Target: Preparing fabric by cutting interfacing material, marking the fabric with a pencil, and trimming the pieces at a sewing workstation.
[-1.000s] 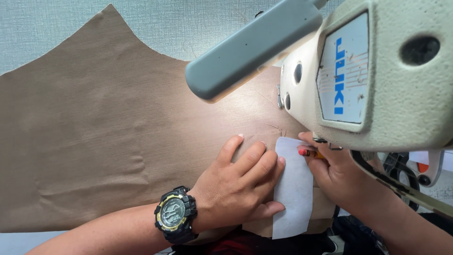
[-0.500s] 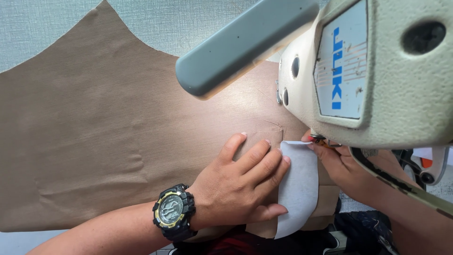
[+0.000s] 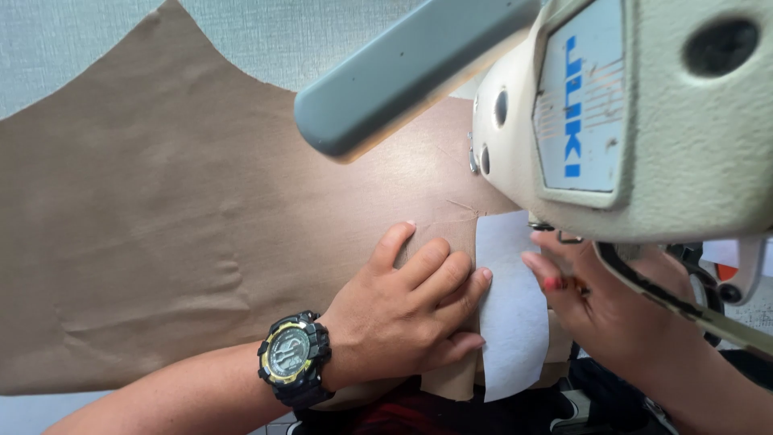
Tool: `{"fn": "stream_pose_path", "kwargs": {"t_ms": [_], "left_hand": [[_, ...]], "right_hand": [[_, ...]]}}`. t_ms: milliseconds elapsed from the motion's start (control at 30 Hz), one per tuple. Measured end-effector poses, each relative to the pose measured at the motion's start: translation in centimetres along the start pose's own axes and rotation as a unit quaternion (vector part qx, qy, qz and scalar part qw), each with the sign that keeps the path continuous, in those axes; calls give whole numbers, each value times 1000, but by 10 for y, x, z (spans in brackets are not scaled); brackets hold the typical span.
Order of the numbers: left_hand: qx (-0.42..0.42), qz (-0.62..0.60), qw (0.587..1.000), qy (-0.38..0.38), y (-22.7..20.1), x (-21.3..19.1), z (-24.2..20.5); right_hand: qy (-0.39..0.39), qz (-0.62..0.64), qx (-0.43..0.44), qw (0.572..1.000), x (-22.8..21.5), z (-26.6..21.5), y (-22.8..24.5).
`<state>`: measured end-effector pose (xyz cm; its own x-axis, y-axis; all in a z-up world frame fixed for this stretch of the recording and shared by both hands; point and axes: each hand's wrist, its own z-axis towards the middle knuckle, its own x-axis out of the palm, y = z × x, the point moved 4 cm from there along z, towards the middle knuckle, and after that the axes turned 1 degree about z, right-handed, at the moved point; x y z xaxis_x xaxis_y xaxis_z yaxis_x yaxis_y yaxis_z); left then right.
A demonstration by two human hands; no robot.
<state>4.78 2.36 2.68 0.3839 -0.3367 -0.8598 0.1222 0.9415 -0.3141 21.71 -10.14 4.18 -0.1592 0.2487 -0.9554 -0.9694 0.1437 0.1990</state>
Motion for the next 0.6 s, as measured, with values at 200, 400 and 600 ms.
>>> {"fn": "stream_pose_path", "kwargs": {"t_ms": [200,400,600], "left_hand": [[-4,6,1000,-13,-2,-1,-1],[-7,1,1000,-23,-1,-1,-2],[-4,4,1000,-18,-2,-1,-2]], "right_hand": [[48,28,-43,998,17,-3,6],[59,0,-17,998,20,-2,4],[69,-8,-57,996,25,1,4]]}}
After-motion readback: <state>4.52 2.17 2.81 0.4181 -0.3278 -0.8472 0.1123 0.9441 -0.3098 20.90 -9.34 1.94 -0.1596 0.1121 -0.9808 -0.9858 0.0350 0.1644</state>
